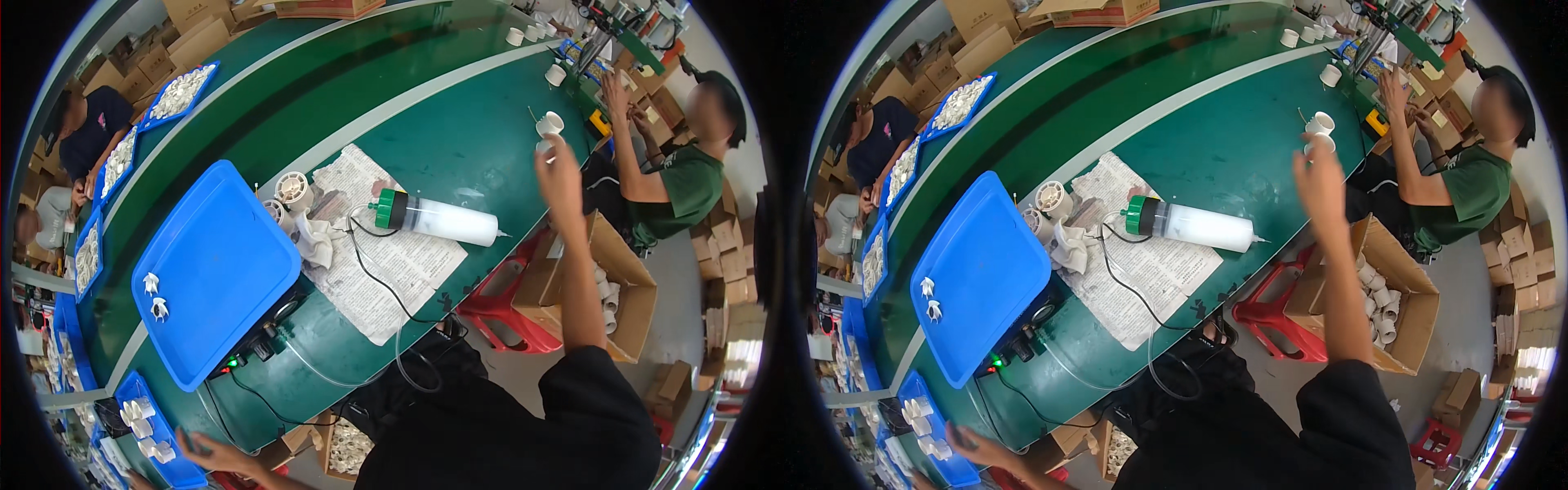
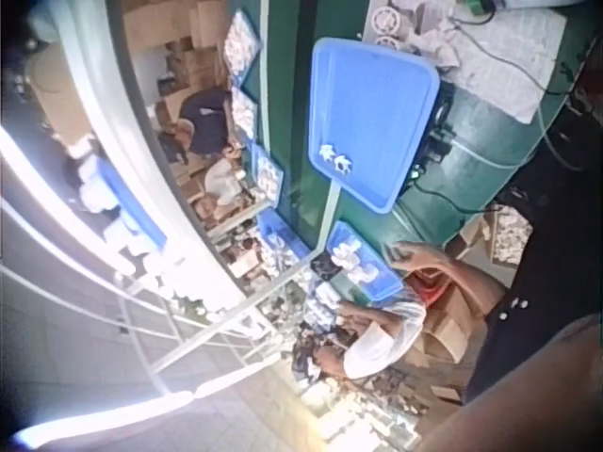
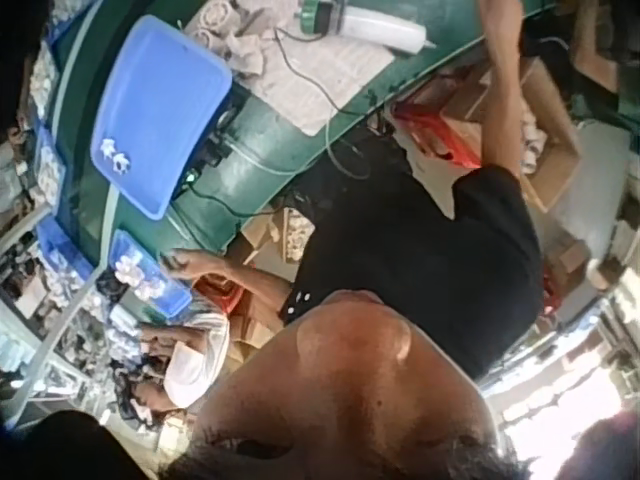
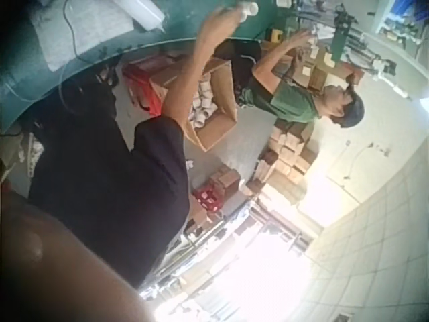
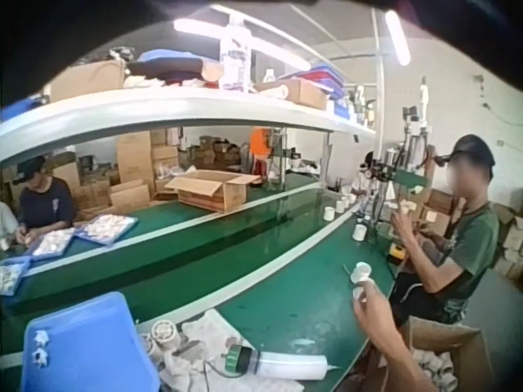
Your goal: Applying glue or sealant to plastic electronic components using a pneumatic dispenser on an assembly line.
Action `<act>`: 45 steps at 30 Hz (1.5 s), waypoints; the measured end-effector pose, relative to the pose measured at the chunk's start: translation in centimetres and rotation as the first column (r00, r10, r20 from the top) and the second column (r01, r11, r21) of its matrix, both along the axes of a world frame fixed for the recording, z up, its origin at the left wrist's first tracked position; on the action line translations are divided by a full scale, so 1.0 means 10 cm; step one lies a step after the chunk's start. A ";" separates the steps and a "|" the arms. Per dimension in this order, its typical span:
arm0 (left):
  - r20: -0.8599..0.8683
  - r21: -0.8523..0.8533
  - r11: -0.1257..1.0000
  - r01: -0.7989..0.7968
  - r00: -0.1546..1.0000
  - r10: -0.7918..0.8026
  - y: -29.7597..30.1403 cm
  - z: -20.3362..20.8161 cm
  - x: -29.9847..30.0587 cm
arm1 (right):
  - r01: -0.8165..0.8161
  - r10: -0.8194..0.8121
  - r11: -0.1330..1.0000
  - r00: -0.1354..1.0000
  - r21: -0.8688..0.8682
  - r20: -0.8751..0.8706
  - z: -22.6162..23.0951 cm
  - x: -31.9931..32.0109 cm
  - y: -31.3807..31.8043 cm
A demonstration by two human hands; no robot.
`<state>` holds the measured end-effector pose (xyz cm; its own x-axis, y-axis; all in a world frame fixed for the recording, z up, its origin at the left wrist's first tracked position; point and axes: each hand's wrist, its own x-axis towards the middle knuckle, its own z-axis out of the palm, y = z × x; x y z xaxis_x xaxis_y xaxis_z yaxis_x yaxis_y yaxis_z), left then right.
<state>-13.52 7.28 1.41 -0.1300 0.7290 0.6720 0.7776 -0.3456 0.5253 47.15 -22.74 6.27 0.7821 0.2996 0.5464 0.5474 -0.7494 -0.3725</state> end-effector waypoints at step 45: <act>0.035 -0.149 0.753 0.641 0.764 -0.644 -0.82 0.35 1.54 | -0.799 0.713 0.588 0.585 -0.125 -0.387 0.10 -2.46 1.21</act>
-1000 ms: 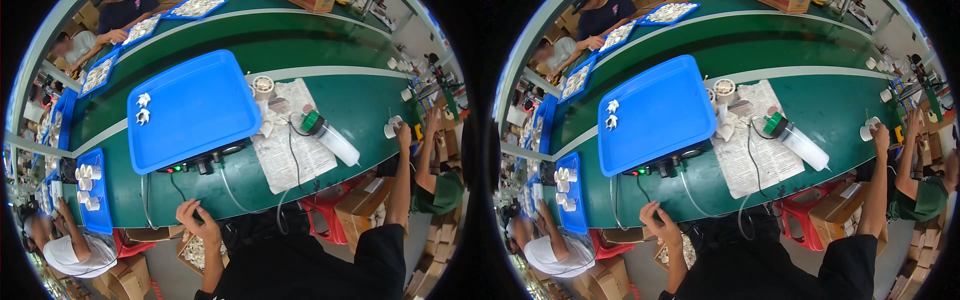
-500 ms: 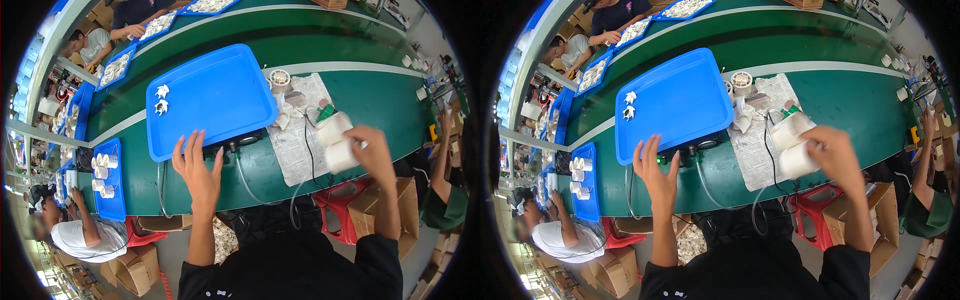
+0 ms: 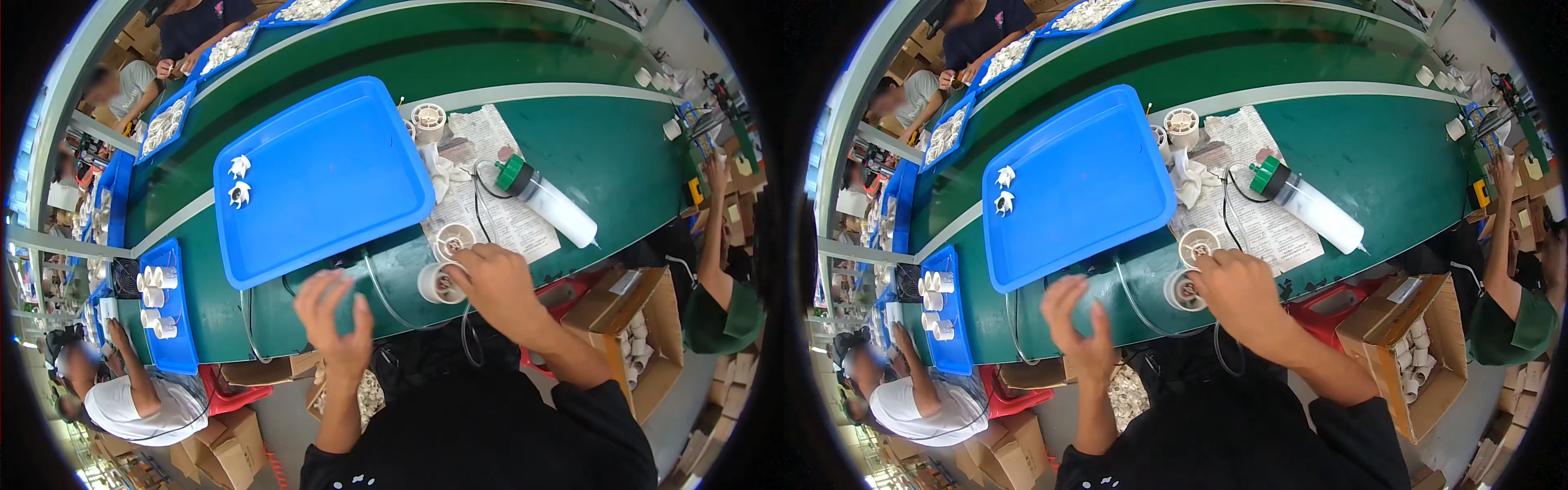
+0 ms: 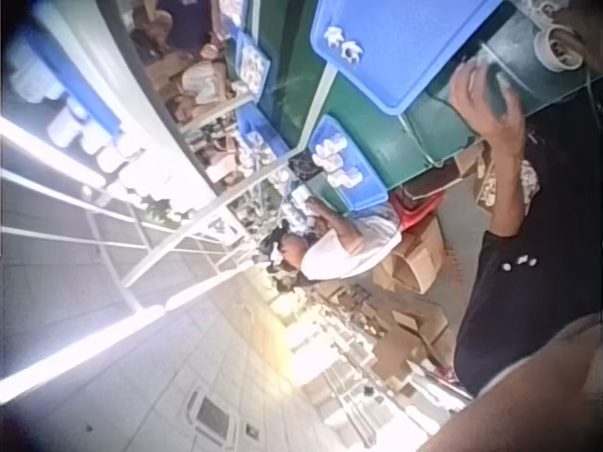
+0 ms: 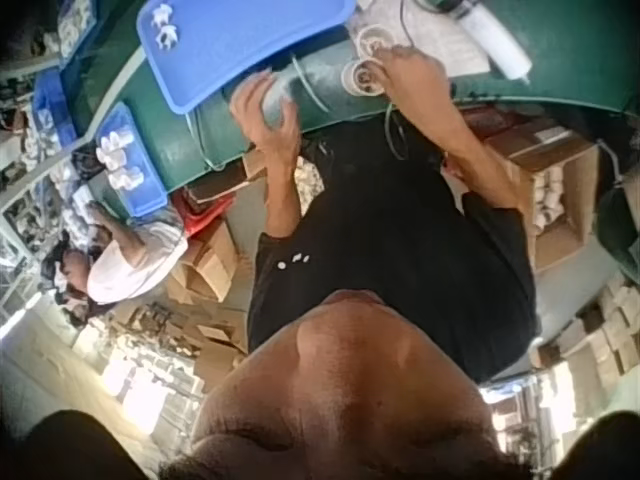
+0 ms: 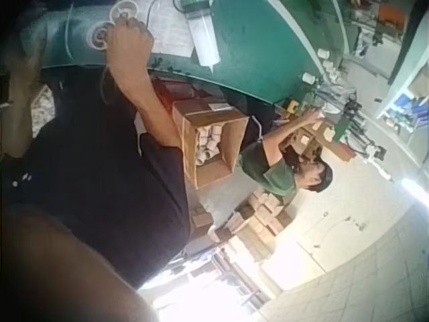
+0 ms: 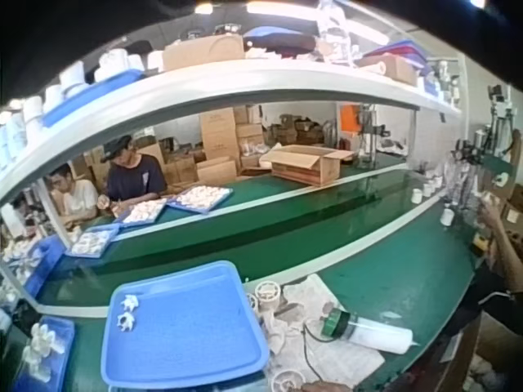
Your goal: Applying glue or sealant to plastic electronic components using a pneumatic dispenser on an assembly line.
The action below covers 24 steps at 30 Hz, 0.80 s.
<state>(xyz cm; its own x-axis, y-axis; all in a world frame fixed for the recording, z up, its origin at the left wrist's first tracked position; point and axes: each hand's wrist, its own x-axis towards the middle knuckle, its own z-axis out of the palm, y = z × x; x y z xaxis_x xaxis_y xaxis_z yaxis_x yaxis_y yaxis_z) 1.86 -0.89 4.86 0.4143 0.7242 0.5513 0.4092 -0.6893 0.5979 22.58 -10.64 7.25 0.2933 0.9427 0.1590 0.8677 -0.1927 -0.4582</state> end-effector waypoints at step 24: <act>-0.054 -0.358 0.929 0.093 0.991 -0.120 -0.22 -0.47 0.43 | 0.293 -0.325 0.946 0.879 0.141 0.348 -0.03 0.90 -0.04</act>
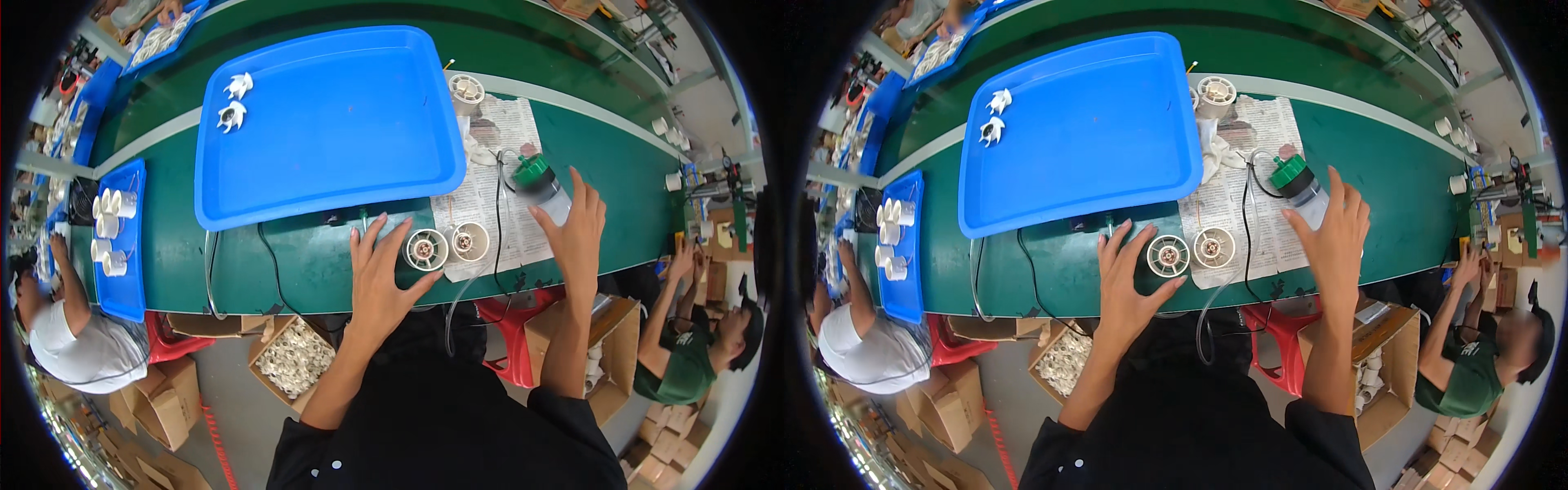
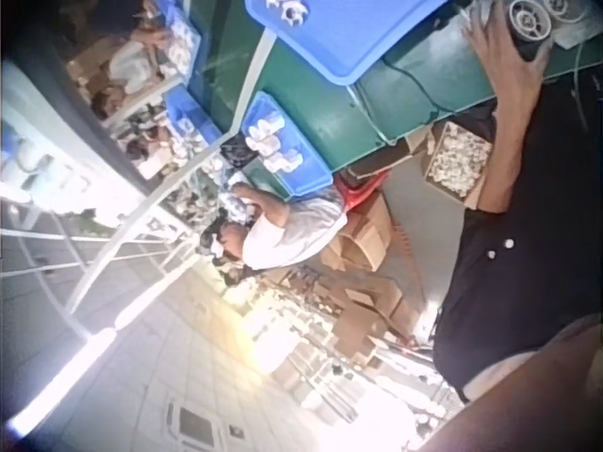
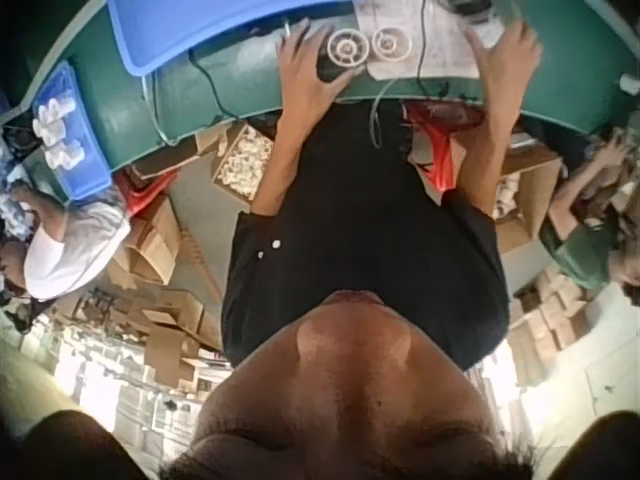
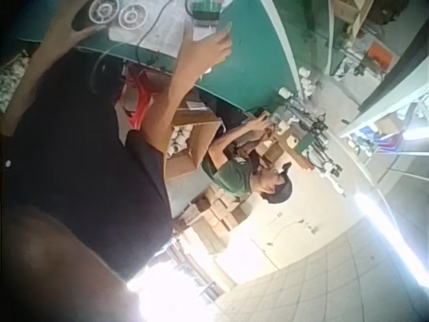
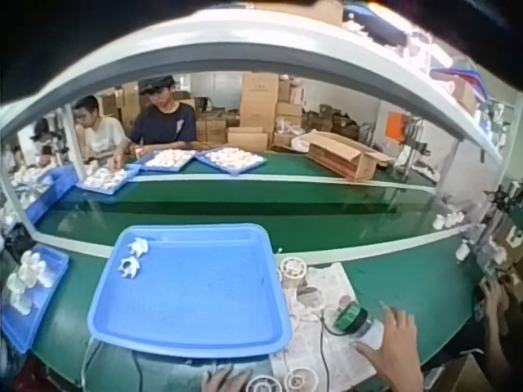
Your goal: Applying glue or sealant to plastic electronic components using a pneumatic dispenser on an assembly line.
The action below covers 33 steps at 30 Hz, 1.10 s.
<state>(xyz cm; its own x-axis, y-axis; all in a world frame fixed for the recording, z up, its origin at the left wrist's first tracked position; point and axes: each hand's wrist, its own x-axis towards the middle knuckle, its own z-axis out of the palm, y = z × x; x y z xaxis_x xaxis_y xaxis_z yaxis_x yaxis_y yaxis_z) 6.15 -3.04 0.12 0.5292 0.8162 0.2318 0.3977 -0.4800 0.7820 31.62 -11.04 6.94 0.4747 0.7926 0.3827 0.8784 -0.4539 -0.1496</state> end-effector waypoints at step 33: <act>0.062 0.063 0.998 -0.019 0.998 0.015 -0.03 -0.17 -0.05 | 0.049 0.860 0.504 -0.120 0.862 -0.496 0.20 -0.61 0.66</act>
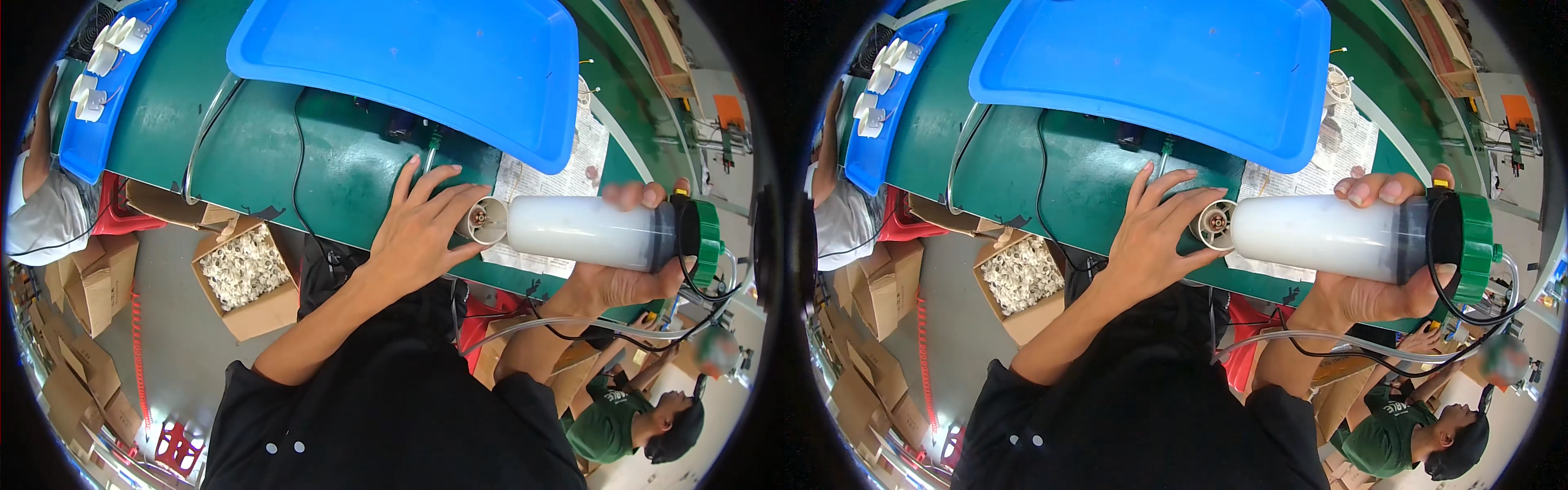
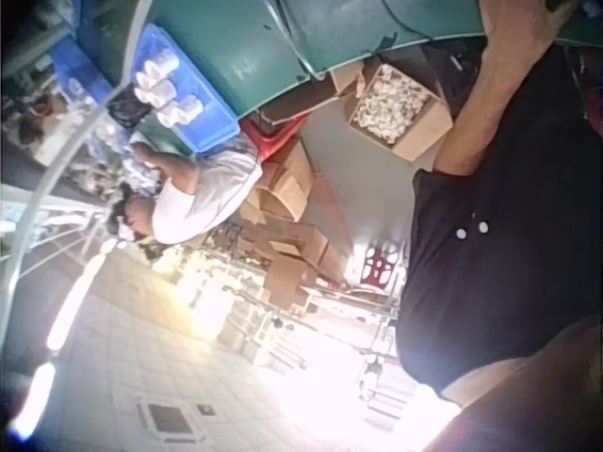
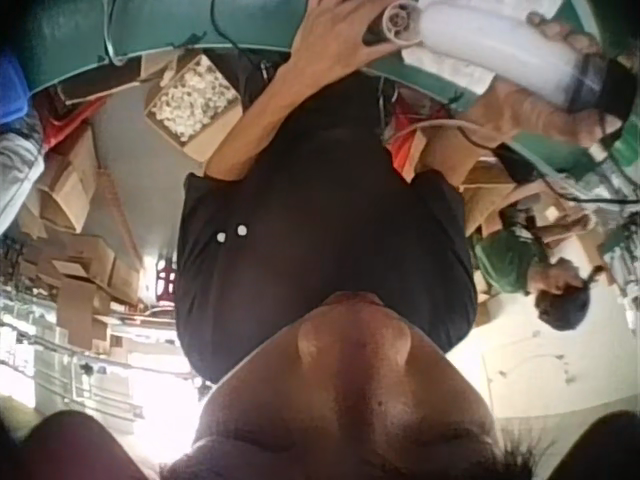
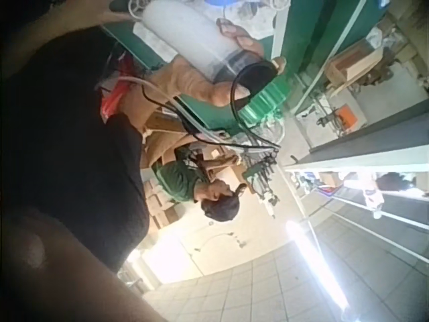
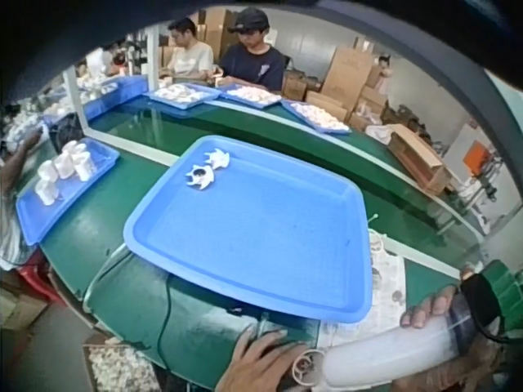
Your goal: Applying glue or sealant to plastic electronic components using a pneumatic dispenser on an assembly line.
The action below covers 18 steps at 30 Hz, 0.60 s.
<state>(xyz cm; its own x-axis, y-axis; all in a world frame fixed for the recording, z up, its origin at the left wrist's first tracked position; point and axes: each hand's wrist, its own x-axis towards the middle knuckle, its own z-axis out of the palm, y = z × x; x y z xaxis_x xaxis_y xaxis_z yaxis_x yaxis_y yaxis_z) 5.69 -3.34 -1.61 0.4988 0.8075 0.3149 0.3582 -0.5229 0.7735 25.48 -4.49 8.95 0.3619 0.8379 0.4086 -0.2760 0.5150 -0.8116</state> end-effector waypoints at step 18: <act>-0.019 -0.023 1.000 -0.014 1.000 0.014 0.00 0.01 0.01 | 0.005 -0.010 0.998 0.995 0.056 0.099 -0.07 -0.13 0.03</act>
<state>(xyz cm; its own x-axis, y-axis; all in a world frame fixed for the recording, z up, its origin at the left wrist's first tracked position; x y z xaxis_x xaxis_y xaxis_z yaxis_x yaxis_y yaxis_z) 5.79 -3.39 -1.55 0.4929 0.8215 0.2866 0.3801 -0.4996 0.7784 24.22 -4.18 8.26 0.3235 0.8105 0.4883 -0.1920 0.5615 -0.8049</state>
